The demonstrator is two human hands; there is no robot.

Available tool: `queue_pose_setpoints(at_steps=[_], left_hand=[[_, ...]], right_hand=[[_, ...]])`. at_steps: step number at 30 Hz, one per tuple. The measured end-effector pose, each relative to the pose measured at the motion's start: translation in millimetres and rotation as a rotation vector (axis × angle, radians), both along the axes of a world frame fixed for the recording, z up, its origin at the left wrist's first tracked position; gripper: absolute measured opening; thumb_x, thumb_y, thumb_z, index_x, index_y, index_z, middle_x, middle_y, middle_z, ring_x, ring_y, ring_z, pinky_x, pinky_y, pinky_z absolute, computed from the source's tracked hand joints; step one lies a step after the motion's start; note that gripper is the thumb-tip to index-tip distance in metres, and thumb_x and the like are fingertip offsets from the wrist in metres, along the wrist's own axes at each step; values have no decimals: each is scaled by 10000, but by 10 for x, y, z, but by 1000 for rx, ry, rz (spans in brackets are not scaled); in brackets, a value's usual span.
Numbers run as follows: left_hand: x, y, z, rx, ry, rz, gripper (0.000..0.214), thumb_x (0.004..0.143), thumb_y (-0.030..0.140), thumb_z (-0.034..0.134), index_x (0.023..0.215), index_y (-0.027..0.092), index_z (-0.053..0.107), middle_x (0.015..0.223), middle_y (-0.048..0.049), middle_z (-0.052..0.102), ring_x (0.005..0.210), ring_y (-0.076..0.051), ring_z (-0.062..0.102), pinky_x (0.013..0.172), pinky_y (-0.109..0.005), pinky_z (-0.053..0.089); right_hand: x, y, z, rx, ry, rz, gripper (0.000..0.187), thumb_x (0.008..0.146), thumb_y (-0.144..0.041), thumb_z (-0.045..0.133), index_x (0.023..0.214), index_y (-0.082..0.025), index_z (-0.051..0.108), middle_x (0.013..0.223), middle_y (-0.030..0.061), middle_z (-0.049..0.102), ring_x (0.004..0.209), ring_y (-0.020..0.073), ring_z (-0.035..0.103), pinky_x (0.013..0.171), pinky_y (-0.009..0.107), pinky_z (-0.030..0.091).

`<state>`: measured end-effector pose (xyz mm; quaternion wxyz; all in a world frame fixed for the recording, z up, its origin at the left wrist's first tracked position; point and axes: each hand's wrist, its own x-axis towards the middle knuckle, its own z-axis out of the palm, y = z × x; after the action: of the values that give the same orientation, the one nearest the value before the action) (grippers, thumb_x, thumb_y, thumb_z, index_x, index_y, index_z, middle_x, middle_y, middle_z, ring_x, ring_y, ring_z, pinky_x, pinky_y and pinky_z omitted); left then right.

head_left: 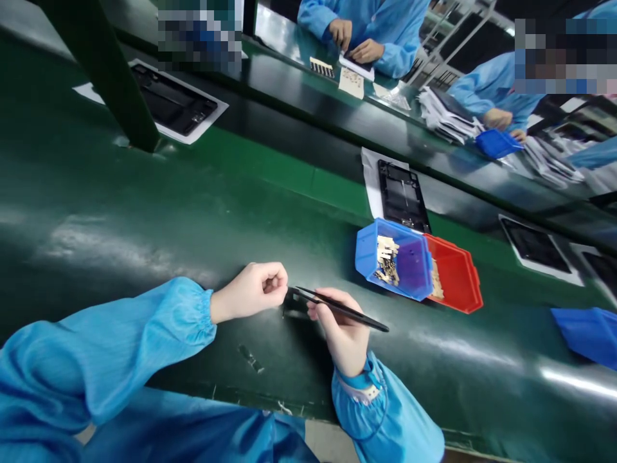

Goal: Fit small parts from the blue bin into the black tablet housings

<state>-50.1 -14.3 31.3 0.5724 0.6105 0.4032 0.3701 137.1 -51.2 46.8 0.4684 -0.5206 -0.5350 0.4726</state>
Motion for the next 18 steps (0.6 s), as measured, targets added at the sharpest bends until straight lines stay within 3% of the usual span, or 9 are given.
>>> queue_pose_setpoints(at_steps=[4, 9, 18], left_hand=[[-33, -8, 33, 17, -46, -99, 109, 758, 151, 500, 655, 152, 464, 583, 50, 439, 515, -60, 379, 487, -187, 294], [-68, -18, 61, 88, -66, -225, 113, 780, 161, 500, 672, 153, 471, 586, 45, 451, 526, -65, 382, 498, -192, 297], [-88, -15, 61, 101, -80, -283, 107, 788, 171, 489, 684, 154, 469, 600, 40, 448, 524, -63, 357, 493, -192, 289]], right_hand=[[36, 27, -27, 29, -12, 31, 147, 803, -318, 648, 919, -227, 656, 787, 25, 644, 582, 122, 583, 580, 285, 516], [69, 64, -88, -30, 199, 142, 191, 805, -385, 630, 874, -207, 638, 640, -8, 594, 513, 111, 525, 485, 247, 438], [-21, 76, -41, -134, 287, 99, 186, 756, -374, 666, 799, -196, 637, 592, -7, 604, 479, 109, 510, 445, 239, 401]])
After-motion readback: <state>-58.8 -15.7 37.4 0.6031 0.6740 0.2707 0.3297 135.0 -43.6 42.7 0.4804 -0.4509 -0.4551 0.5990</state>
